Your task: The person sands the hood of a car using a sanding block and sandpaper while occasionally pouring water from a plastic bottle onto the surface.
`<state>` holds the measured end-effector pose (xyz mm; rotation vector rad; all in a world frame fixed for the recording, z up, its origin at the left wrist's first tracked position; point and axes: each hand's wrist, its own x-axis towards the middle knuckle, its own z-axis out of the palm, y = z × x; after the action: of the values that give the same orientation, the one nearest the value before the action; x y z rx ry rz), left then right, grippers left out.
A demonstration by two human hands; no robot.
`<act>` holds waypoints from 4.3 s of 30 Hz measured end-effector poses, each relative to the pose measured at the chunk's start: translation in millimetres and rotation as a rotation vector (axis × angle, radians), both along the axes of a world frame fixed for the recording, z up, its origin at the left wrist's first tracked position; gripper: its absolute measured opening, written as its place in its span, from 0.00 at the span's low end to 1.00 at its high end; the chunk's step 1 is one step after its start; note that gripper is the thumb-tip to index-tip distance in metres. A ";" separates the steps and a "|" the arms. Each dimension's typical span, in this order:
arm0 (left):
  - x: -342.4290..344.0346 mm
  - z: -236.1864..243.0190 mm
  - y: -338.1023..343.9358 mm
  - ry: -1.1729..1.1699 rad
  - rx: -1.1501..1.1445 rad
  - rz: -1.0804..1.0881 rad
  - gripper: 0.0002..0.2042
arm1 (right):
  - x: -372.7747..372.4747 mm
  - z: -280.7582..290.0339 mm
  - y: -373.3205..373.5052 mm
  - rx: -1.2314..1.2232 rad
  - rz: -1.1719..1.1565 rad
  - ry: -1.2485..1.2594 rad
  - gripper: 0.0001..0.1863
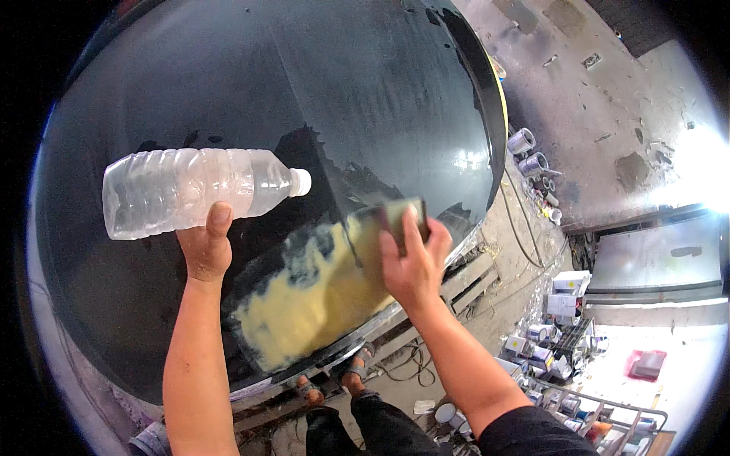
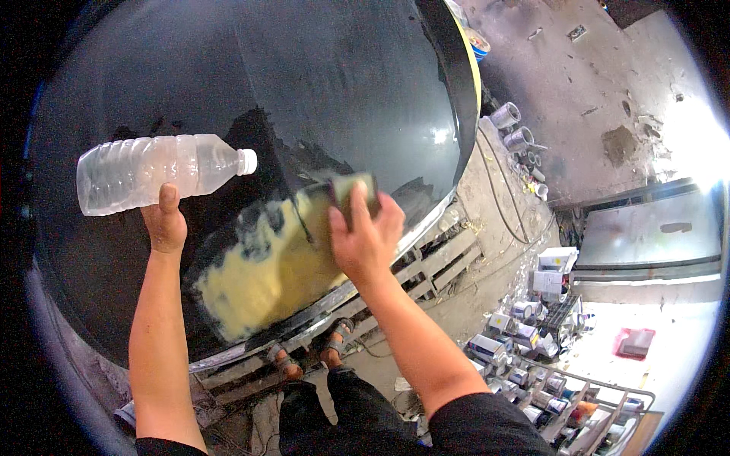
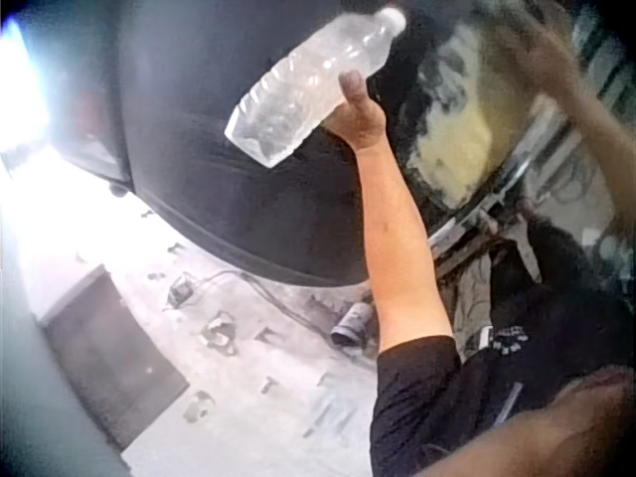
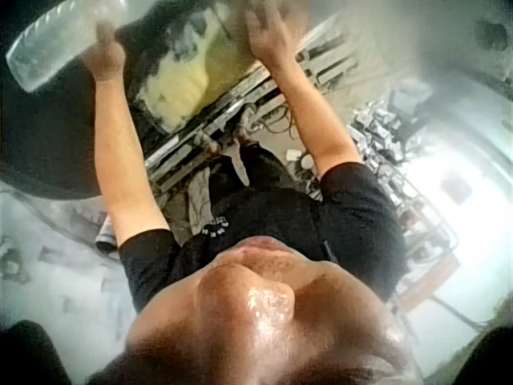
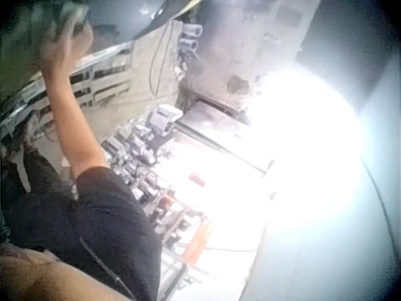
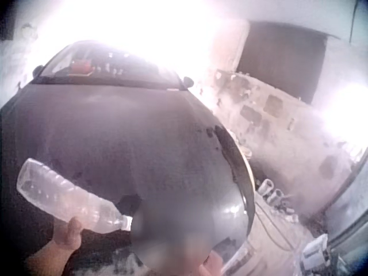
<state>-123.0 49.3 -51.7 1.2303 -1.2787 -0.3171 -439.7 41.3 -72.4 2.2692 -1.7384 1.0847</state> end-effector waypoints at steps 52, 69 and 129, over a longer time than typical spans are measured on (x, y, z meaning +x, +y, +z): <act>26.2 -23.9 0.6 0.353 0.052 -0.119 0.34 | -1.7 -3.6 21.5 -0.043 0.081 -0.081 0.30; 18.6 -14.2 -6.2 0.328 0.062 -0.144 0.33 | 46.9 27.5 -6.2 0.001 0.065 -0.089 0.30; 23.4 -13.9 -7.9 0.332 0.049 -0.166 0.39 | -43.1 -5.3 -32.4 -0.009 -0.133 -0.113 0.28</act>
<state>-99.6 41.4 -65.6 1.0614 -1.0894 -0.6483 -482.8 8.9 -77.7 2.0898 -1.8918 1.2117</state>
